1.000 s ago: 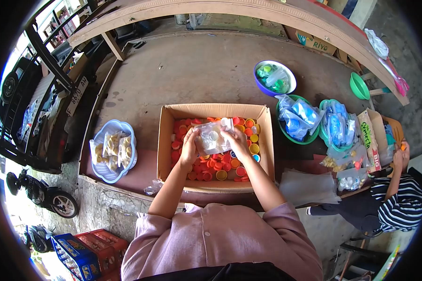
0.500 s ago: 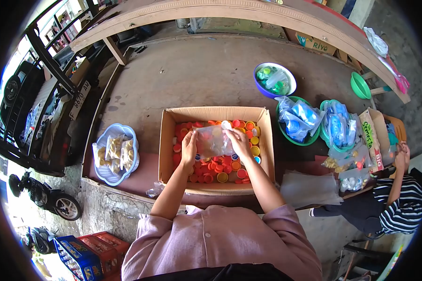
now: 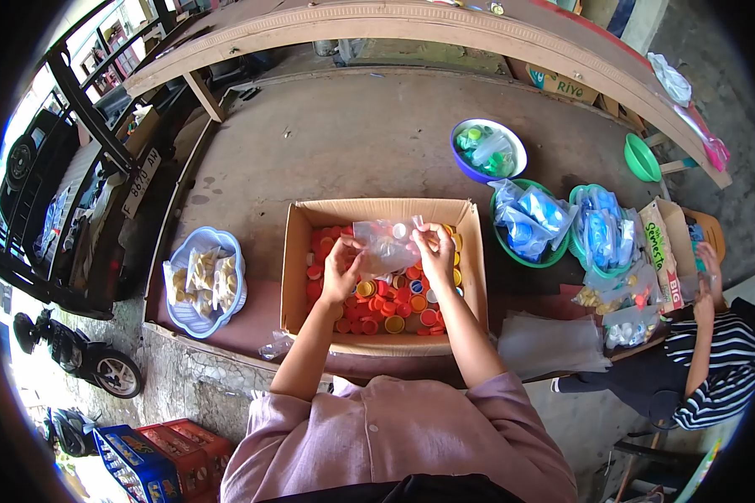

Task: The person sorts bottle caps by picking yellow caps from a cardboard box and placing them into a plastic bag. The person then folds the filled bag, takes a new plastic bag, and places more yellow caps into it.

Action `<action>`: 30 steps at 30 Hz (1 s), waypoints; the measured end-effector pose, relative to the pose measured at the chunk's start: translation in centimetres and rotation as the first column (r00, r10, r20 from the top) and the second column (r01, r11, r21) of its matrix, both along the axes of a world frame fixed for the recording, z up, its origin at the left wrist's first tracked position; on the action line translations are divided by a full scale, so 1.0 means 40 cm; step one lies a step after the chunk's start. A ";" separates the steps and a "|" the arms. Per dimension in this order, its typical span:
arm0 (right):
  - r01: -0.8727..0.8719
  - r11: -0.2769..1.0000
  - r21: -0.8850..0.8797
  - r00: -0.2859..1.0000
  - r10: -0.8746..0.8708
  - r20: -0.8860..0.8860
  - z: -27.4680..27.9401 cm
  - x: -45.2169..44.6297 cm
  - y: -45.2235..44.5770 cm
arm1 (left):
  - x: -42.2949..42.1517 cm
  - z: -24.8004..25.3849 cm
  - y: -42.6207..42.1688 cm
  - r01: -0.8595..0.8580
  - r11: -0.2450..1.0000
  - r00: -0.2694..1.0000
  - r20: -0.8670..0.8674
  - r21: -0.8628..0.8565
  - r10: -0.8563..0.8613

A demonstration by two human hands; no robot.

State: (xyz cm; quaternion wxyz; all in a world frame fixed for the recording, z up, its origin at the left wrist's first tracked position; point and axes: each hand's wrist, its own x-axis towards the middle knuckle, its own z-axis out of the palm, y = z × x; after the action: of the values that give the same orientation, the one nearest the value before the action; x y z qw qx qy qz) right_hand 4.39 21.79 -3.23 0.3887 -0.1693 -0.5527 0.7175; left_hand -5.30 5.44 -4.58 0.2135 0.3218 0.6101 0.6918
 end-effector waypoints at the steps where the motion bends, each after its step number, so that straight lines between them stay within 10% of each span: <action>1: -0.032 0.999 0.015 0.998 0.031 0.063 0.007 0.006 0.001 | 0.008 0.015 0.002 -0.002 1.000 1.000 0.005 0.000 0.002; 8: -0.278 0.940 0.199 0.957 0.254 0.137 0.072 0.032 0.004 | 0.021 0.044 0.008 -0.127 0.985 0.987 -0.084 0.118 0.137; 14: -0.093 0.736 0.670 0.973 -0.076 0.218 0.070 0.030 0.003 | 0.033 0.068 -0.001 -0.272 0.961 0.951 -0.137 0.046 0.276; 17: -0.067 0.722 0.689 0.972 -0.110 0.210 0.069 0.027 0.007 | 0.034 0.095 -0.004 -0.398 0.917 0.823 -0.451 -0.025 0.345; 24: -0.018 0.733 0.680 0.966 -0.164 0.202 0.055 0.026 0.010 | 0.022 0.065 -0.004 -0.403 0.904 0.791 -0.551 -0.141 0.267; 30: -0.077 0.940 0.332 0.963 -0.016 0.270 0.037 0.022 0.016 | 0.038 0.067 0.017 -0.230 0.969 0.969 0.115 0.092 0.220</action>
State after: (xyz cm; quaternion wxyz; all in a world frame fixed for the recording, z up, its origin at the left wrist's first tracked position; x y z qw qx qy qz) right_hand 5.28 22.42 -1.73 0.3222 -0.1871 -0.7181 0.5879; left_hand -3.77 6.12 -1.91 0.1479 0.2247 0.5938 0.7583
